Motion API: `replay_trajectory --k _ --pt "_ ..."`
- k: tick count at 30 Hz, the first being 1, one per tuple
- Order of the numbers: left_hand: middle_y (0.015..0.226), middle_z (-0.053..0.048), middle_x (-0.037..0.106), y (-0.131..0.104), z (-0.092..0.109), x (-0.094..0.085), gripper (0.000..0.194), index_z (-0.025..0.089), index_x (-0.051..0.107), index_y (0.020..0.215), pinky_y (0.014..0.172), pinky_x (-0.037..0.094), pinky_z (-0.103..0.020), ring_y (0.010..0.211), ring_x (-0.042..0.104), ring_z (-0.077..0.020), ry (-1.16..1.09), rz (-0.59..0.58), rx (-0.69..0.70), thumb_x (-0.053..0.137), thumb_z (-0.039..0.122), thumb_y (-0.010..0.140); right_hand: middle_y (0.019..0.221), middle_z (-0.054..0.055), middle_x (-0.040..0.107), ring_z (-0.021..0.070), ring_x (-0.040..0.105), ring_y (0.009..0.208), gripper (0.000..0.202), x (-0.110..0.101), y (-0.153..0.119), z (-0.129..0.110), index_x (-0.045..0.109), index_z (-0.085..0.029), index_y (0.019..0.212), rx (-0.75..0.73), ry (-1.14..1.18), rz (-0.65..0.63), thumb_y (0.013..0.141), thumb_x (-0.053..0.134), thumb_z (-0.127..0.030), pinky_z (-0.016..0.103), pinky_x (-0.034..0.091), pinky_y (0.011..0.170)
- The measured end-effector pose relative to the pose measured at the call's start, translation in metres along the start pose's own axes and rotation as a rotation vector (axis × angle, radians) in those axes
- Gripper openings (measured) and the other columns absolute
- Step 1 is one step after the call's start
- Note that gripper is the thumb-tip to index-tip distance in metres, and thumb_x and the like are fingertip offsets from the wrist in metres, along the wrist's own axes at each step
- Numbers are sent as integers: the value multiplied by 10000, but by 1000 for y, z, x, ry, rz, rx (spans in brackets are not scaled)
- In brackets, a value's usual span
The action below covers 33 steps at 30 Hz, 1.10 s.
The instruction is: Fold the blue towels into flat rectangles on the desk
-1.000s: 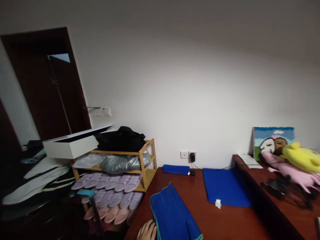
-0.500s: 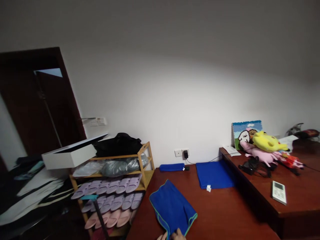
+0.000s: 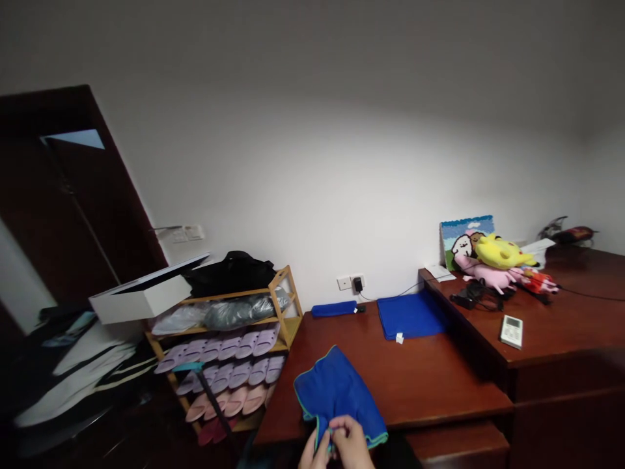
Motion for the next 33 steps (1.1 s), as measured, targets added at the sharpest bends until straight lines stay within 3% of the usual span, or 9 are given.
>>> replay_trajectory --k 5,7,9,11,16,20,25,28,33 --pt "1071 -129 794 4 128 2 501 142 759 1129 826 604 -333 955 750 -273 -483 -101 40 866 438 738 657 -8 687 113 568 547 325 -9 0 -99 765 -183 787 -65 186 -65 611 823 -450 249 461 562" --pt "980 -88 786 19 169 -11 353 125 751 1073 729 593 -243 809 736 -174 -713 -56 -26 866 224 753 710 -10 698 102 584 596 351 -35 6 -141 778 -188 868 -97 239 -30 634 839 -442 230 484 596" --pt "846 -29 749 36 193 -38 186 126 729 918 707 590 -192 714 706 -108 -860 62 -97 782 25 771 733 -21 697 97 601 640 385 -73 8 -180 776 -205 953 -137 291 15 648 851 -429 214 510 629" --pt "765 10 698 52 208 -71 204 138 685 838 702 586 -146 670 684 -66 -912 129 -113 629 -59 843 725 -27 692 94 611 664 404 -121 5 -211 773 -214 992 -172 363 87 638 871 -380 193 528 639" --pt "764 11 663 69 203 -147 300 138 689 967 639 589 -91 643 660 -47 -1026 234 -186 431 -15 969 705 -29 689 76 609 644 404 -255 -34 -250 771 -197 983 -234 509 333 592 872 -204 112 513 555" --pt "983 -9 714 61 188 -175 350 187 718 1070 709 600 -84 745 679 -45 -971 314 -122 468 -23 942 762 0 721 85 638 660 417 -322 -74 -247 765 -200 996 -249 470 483 589 852 -172 110 559 602" --pt "1028 -14 709 55 154 -164 336 178 720 980 759 605 -89 798 706 -43 -963 331 -183 460 -32 948 833 35 754 131 689 707 462 -343 -100 -220 778 -228 992 -162 420 564 545 895 -220 159 613 644" --pt "991 -14 716 57 137 -162 320 171 707 941 761 621 -111 808 724 -62 -990 341 -204 462 -35 946 1074 63 774 196 735 906 460 -348 -106 -208 783 -264 1007 -185 385 588 566 908 -312 218 647 744" --pt "937 -8 718 74 134 -154 329 153 690 880 726 614 -96 787 723 -56 -983 382 -220 451 -65 938 1242 92 730 241 728 1025 414 -356 -82 -206 786 -240 960 -221 335 596 569 906 -304 246 654 794"
Point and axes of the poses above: each hand's wrist, its own y-axis towards the middle knuckle, its own x-axis out of the palm, z = x × y, the point moved 9 cm from there along y, towards the middle knuckle
